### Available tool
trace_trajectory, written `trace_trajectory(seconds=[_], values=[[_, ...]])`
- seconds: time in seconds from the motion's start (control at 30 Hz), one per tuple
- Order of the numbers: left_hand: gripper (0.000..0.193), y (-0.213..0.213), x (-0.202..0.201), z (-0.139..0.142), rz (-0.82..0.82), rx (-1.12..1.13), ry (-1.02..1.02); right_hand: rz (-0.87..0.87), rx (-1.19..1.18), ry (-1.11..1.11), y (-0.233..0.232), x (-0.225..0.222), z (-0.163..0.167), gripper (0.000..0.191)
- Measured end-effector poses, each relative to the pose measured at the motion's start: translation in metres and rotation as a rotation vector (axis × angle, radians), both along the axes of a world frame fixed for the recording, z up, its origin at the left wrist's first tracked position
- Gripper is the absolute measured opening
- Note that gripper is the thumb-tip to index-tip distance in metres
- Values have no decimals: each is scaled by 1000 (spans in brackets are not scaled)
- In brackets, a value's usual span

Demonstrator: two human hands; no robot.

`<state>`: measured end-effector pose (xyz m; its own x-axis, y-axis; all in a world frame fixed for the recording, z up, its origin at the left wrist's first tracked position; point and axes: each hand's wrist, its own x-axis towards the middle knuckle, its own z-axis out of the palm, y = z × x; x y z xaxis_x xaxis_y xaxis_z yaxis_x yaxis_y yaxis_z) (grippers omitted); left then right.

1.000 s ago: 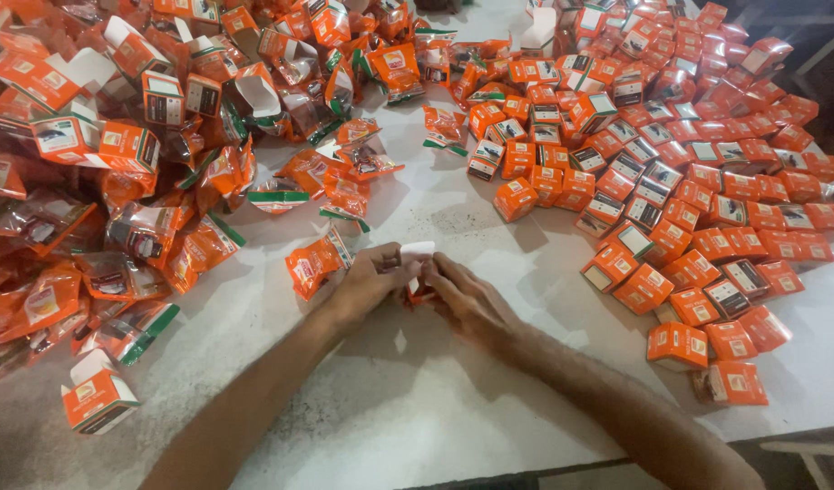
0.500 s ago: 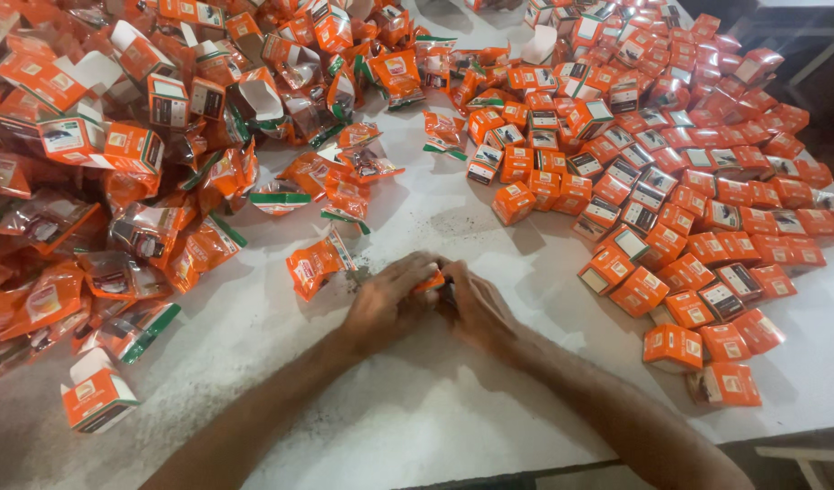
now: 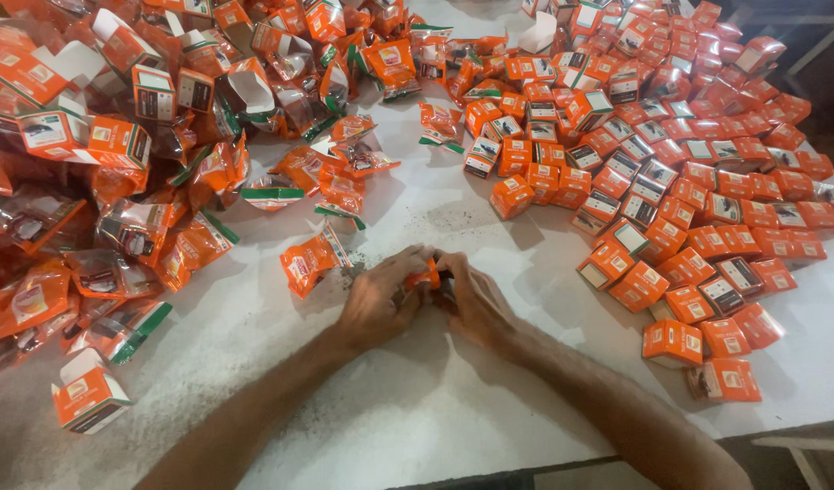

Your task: The person picks small orange product packets from a large pile on the table and places them one at a time into a small open carton, folding the carton flaps and setting the filled box aside before starting the next one. The person repeats this packing cycle continuously across the table.

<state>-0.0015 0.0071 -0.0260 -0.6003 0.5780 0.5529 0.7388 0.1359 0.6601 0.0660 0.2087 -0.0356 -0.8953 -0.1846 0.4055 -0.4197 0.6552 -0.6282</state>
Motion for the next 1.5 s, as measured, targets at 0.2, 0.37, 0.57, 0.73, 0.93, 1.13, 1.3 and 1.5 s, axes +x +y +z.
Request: trace_trajectory(seconds=[0.2, 0.37, 0.57, 0.73, 0.93, 1.13, 1.3, 1.5], values=[[43, -4, -5, -1, -61, -48, 272, 47, 18, 43, 2, 2, 0, 58], [23, -4, -6, -8, -41, -18, 214, 4, -10, -26, 1, 1, -3, 58], [22, -9, -5, -1, -101, -115, 283, 24, -3, 31, 0, 0, 0, 64], [35, -16, 4, 13, -61, -202, 485, 179, 80, 147, 0, -1, 12, 83], [54, -79, -80, 48, 477, -89, 529, -507, 320, 439, 8, -28, 39, 85], [64, -176, -183, 86, 1152, -418, 359, -289, 250, 317, 1, -20, 44, 81], [50, -182, -193, 76, 1263, -481, 487, -261, 195, 268, 4, -16, 42, 76], [52, -154, -162, 76, 1001, -177, 377, -166, 126, 291, 9, -25, 25, 71]])
